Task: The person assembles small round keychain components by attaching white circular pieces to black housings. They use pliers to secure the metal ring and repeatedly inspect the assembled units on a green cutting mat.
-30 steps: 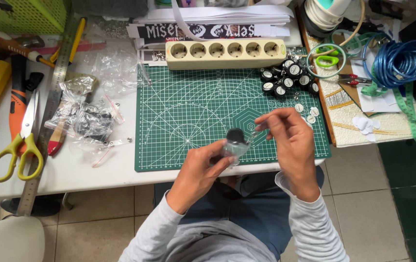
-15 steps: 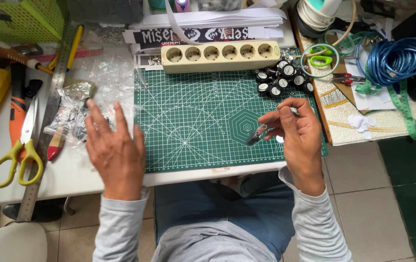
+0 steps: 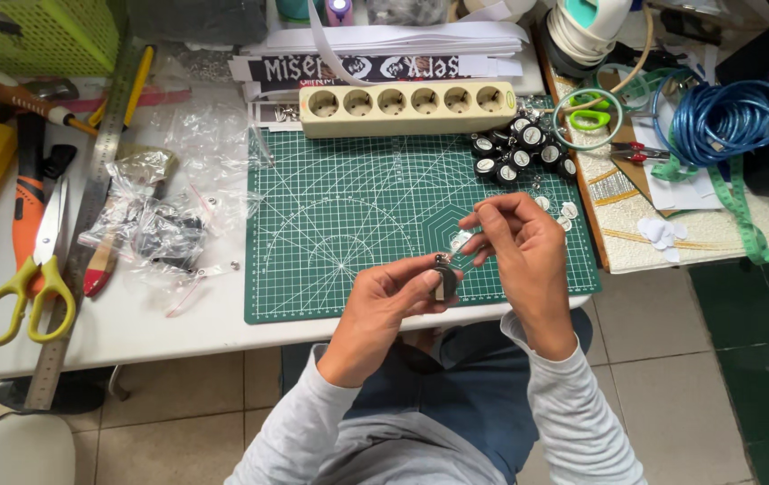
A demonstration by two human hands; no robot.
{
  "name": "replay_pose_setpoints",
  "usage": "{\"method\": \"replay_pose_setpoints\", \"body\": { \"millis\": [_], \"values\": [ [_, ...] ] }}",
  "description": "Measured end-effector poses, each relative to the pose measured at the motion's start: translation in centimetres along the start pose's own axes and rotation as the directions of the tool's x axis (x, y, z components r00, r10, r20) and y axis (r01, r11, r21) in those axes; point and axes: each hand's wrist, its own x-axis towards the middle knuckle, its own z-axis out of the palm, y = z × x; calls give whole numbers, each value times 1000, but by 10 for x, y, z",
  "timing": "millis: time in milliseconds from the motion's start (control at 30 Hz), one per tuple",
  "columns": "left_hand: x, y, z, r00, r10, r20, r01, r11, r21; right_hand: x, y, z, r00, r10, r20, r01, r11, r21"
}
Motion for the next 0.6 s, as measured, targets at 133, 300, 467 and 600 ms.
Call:
{"method": "replay_pose_setpoints", "body": {
  "millis": [133, 300, 467, 600],
  "values": [
    [1, -3, -4, 998, -70, 3, 69, 990, -123, 3, 1, 3, 1000, -20, -6, 19, 995, -98],
    [6, -6, -9, 996, -82, -41, 60, 921, -385, -16, -9, 7, 986, -164, 4, 159, 944, -288],
    [6, -14, -5, 995, -68, -70, 36, 922, -386, -37, -16, 15, 950, -247, 191, 307, 845, -438],
    [7, -18, 1, 991, -121, -56, 83, 892, -445, -44, -17, 25, 910, -346, 229, 414, 740, -530]
  ]
}}
